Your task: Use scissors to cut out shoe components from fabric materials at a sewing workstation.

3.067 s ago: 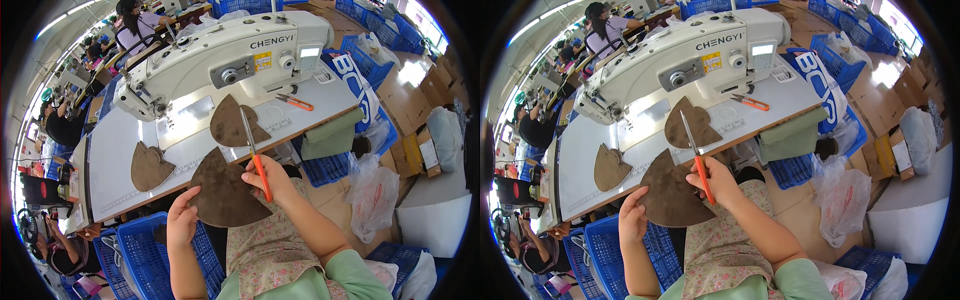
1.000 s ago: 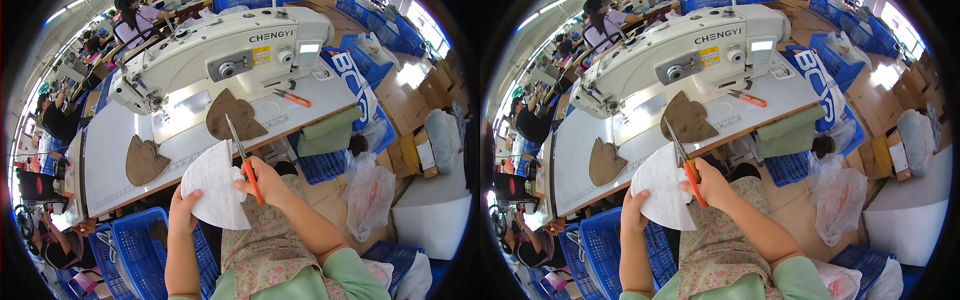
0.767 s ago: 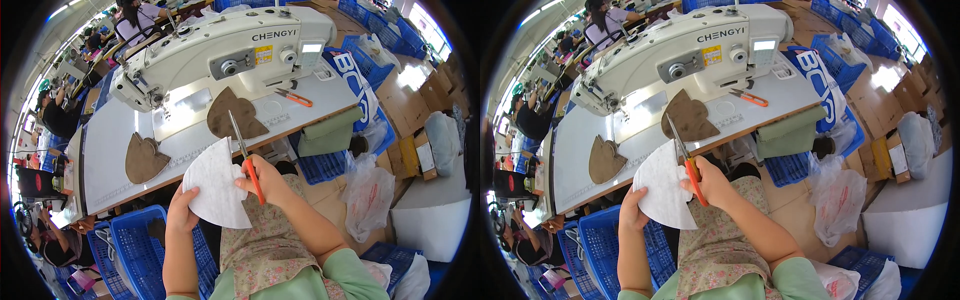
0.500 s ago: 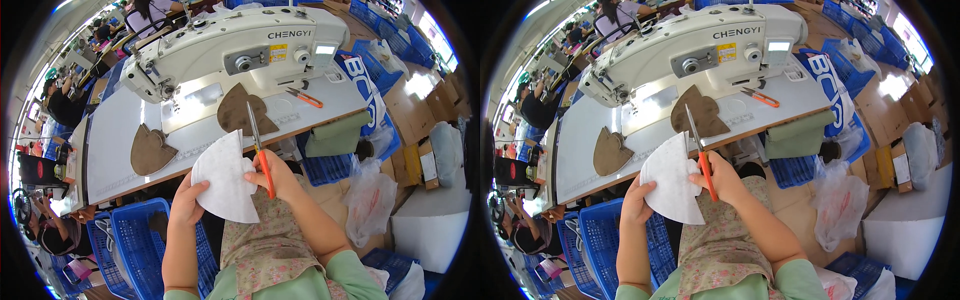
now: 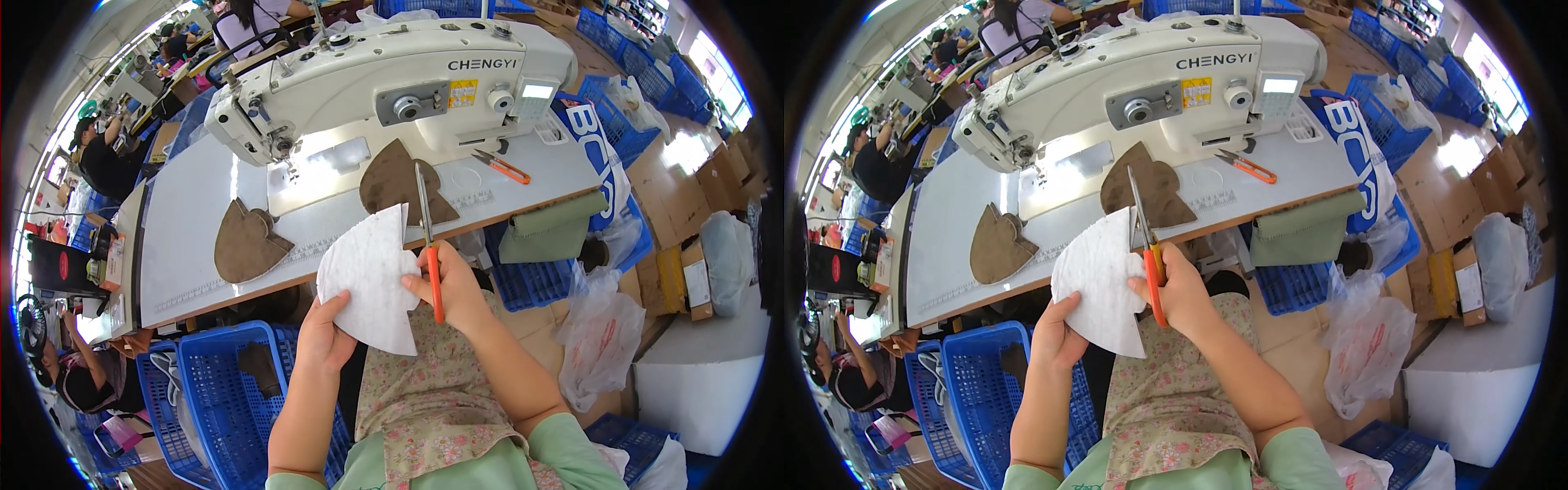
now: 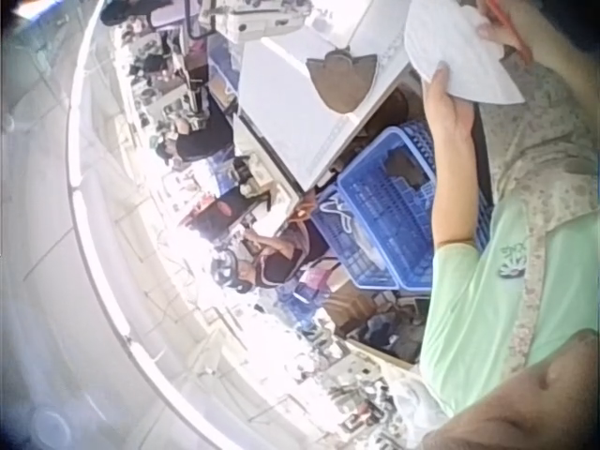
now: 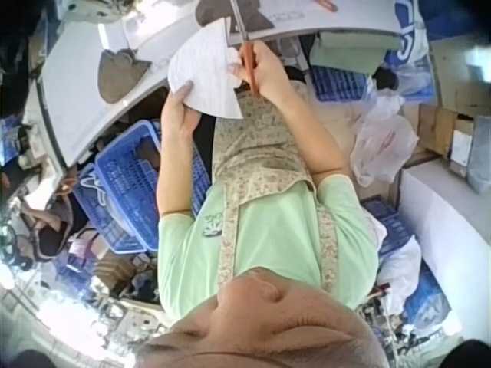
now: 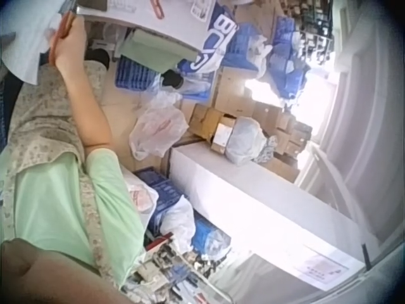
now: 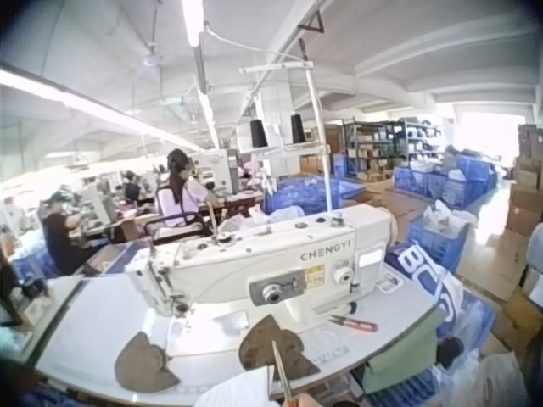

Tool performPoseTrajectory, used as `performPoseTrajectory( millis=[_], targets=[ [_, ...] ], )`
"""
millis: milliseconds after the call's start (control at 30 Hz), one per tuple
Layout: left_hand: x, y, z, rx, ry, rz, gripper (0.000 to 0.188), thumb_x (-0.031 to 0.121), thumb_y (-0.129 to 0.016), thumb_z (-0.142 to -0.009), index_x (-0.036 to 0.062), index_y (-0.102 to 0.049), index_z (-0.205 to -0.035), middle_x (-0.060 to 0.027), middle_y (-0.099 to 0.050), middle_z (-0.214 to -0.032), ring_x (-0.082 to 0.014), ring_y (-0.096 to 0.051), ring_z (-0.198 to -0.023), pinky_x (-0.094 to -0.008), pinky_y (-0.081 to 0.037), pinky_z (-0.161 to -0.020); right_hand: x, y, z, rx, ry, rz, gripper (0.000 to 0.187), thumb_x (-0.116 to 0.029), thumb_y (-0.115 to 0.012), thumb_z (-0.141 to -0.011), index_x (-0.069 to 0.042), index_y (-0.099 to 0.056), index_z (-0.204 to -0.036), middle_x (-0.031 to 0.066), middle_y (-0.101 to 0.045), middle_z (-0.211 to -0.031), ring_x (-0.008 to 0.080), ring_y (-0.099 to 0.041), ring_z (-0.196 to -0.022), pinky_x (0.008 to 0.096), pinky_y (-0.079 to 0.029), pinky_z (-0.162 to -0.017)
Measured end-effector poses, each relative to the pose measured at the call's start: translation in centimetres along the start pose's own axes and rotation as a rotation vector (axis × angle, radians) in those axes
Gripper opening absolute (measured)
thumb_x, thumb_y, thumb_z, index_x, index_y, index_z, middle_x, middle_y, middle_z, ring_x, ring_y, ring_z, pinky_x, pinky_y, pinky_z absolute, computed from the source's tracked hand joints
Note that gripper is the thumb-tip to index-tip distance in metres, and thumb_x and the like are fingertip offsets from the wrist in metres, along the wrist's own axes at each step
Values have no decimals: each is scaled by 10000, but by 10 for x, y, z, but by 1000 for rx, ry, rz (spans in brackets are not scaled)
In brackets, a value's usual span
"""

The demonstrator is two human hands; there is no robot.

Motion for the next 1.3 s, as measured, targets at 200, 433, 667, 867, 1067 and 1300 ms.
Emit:
performPoseTrajectory(
  millis=[200,433,667,867,1067,1300],
  targets=[
    [1,0,3,-9,-4,22,528,-34,-505,-843,-11,-353,-1348,-186,-455,-1337,-322,-460,-1227,-451,-362,-1049,0,-2,5,39,62,0,341,-192,-752,-756,-30,-502,-924,38,-526,-740,120,-480,-645,278,-434,-622],
    [0,-2,9,-7,-54,1,570,-75,-521,-799,-14,-356,-1342,-184,-462,-1330,-326,-463,-1225,-456,-363,-1047,1,0,9,8,57,-36,331,-213,-744,-773,-44,-483,-887,19,-486,-692,105,-457,-606,254,-408,-574],
    [-17,17,12,16,-16,16,591,-74,-511,-778,-6,-359,-1345,-177,-463,-1332,-330,-450,-1237,-458,-352,-1054,25,-5,25,42,47,-26,326,-215,-744,-781,-54,-478,-882,9,-484,-672,86,-455,-595,240,-396,-548],
    [-37,31,14,36,64,57,604,-63,-548,-768,-3,-369,-1342,-172,-467,-1332,-335,-459,-1226,-459,-350,-1052,41,-3,41,31,-58,-154,315,-177,-739,-790,-58,-464,-887,-4,-476,-667,68,-450,-576,225,-383,-539],
    [-46,35,10,40,96,52,598,-63,-548,-770,-1,-377,-1339,-174,-471,-1330,-333,-457,-1228,-459,-346,-1054,53,0,45,57,-78,-193,311,-139,-725,-801,-69,-443,-912,-17,-468,-681,53,-438,-588,217,-368,-530],
    [-43,30,10,36,99,35,589,-50,-555,-778,-2,-380,-1338,-175,-468,-1333,-330,-453,-1233,-456,-345,-1053,47,2,46,79,-89,-193,315,-121,-718,-807,-67,-432,-928,-15,-465,-690,52,-436,-591,216,-363,-531]
  ],
)
Point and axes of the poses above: each hand's wrist, its own z-axis away from the middle knuckle, its own y-axis out of the back of the hand, x = y × z, the point moved 1 cm from there along -z, towards the middle knuckle
